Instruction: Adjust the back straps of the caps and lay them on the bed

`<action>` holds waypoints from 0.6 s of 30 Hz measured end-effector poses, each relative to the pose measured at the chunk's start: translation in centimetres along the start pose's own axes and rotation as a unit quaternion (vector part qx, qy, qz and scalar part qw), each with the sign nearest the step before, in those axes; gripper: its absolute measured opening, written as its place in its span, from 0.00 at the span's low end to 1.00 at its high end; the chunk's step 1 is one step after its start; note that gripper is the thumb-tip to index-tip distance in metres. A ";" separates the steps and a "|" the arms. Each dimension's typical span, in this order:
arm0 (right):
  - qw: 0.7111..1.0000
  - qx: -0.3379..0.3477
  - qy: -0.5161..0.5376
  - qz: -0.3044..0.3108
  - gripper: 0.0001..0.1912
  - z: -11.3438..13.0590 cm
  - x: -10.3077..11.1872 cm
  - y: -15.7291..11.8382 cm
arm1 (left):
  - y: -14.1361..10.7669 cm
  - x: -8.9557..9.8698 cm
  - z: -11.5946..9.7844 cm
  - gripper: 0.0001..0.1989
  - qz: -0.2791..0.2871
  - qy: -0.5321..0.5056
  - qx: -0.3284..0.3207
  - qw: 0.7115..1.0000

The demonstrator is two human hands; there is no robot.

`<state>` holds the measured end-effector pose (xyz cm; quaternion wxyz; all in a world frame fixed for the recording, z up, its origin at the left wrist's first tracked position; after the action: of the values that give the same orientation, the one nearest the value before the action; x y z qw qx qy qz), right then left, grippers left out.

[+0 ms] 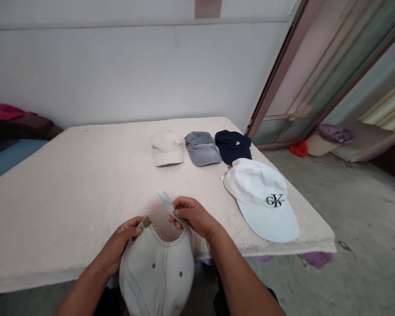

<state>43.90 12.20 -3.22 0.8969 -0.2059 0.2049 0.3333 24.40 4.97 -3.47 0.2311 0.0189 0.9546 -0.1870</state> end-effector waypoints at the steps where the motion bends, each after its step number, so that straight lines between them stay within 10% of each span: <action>1: 1.000 0.007 0.016 0.002 0.05 0.1 0.0 0.1 | 0.0 0.1 0.0 0.09 -0.001 0.002 0.000 1.000; 18: 0.995 -0.060 -0.054 0.066 0.11 -0.9 -1.5 1.0 | -0.2 0.9 0.7 0.05 -0.002 -0.040 0.003 0.999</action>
<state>42.00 11.66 -3.39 0.8690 -0.2271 0.1488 0.4137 23.84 4.44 -4.36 0.2690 0.0096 0.9440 -0.1910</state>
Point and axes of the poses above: each hand's wrist, its own y-axis towards the middle knuckle, its own x-axis out of the back of the hand, z = x × y, the point moved 2 cm from there along y, towards the middle knuckle, and after that the axes turned 6 degrees about -x, right-handed, at the moved point
